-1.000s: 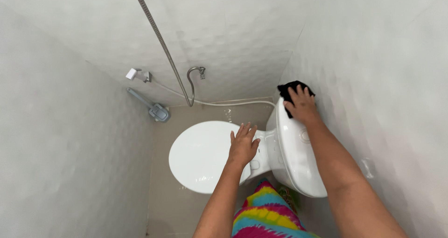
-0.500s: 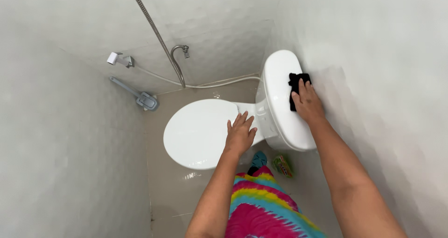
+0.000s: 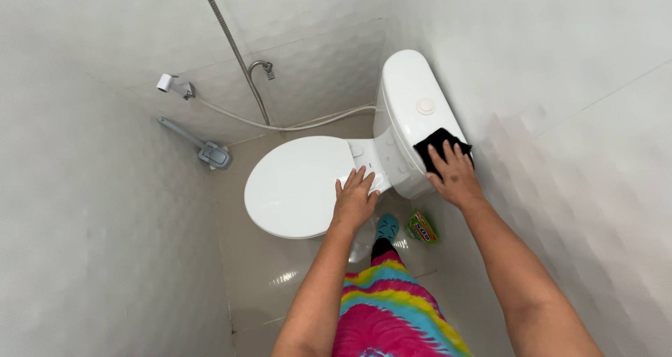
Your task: The person cleans the surfaces of a toilet using a cloth, including the lid, seat, and water tank, and applies a cleaning spray to the exterior of the tank and the wall.
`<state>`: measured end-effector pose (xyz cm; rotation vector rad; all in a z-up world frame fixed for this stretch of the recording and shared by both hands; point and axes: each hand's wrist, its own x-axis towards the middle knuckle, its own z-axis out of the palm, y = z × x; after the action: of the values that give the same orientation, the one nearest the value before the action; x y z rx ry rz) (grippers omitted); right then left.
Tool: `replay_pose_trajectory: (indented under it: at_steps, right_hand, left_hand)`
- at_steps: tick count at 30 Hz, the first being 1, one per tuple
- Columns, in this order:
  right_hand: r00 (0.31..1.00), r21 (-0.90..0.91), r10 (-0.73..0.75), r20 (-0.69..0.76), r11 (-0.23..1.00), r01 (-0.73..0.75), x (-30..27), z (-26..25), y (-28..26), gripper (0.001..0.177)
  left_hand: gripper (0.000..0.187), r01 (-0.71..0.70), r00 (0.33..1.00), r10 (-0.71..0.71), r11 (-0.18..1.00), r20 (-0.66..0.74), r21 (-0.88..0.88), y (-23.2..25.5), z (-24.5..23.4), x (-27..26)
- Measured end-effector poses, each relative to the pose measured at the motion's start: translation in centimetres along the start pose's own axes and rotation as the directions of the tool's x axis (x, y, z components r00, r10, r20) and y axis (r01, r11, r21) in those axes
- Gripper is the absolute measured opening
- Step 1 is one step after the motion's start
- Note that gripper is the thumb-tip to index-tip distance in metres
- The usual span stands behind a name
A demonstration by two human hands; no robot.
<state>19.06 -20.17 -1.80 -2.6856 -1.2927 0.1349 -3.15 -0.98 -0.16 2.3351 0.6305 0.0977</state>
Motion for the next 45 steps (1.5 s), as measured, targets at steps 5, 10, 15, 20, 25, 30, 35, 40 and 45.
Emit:
replay_pose_trajectory:
  at_steps: [5,10,15,20,25,30,35,40,45]
  right_hand:
    - [1.000,-0.036,-0.006,-0.007,0.999,0.006,-0.1,-0.6,-1.4,0.069]
    - [0.993,-0.036,-0.102,-0.060,0.994,0.100,1.3,-1.3,-2.0,0.069]
    - [0.979,-0.039,-0.194,-0.066,0.981,0.192,5.4,-1.4,-3.7,0.065]
    - [0.967,-0.090,-0.253,-0.037,0.964,0.249,11.7,-1.2,-5.0,0.065]
    - [0.976,-0.091,-0.219,-0.015,0.972,0.217,18.8,-1.0,-4.9,0.066]
    - [0.988,-0.063,-0.154,-0.015,0.986,0.152,24.0,0.1,-3.4,0.068]
    - [0.995,-0.026,0.001,-0.098,1.000,-0.004,25.6,1.4,0.4,0.067]
    - [0.987,-0.030,0.119,-0.108,0.992,-0.123,25.4,0.9,1.6,0.072]
    - [0.956,-0.086,-0.018,-0.293,0.996,-0.007,23.1,-2.0,-3.1,0.073]
  left_hand:
    - [0.051,0.006,1.000,-0.005,1.000,-0.022,0.012,-0.8,-1.1,-0.3]
    - [0.051,0.025,0.999,-0.026,1.000,-0.041,-0.005,-1.0,-1.1,0.6]
    - [0.051,0.030,0.999,-0.031,0.999,-0.026,-0.010,-0.7,-0.8,3.2]
    - [0.051,0.060,0.998,-0.061,0.998,-0.022,-0.026,-0.4,-1.8,6.8]
    - [0.051,0.091,0.995,-0.091,0.996,-0.029,0.005,-0.6,-2.8,11.2]
    - [0.050,0.107,0.994,-0.107,0.994,-0.035,-0.005,-1.1,-3.6,14.5]
    - [0.050,0.105,0.994,-0.106,0.994,-0.037,-0.010,-1.6,-3.3,15.8]
    - [0.050,0.103,0.994,-0.104,0.994,-0.023,-0.032,-2.2,-3.1,15.7]
    - [0.051,0.137,0.989,-0.140,0.988,-0.038,-0.071,-3.8,-4.0,13.3]
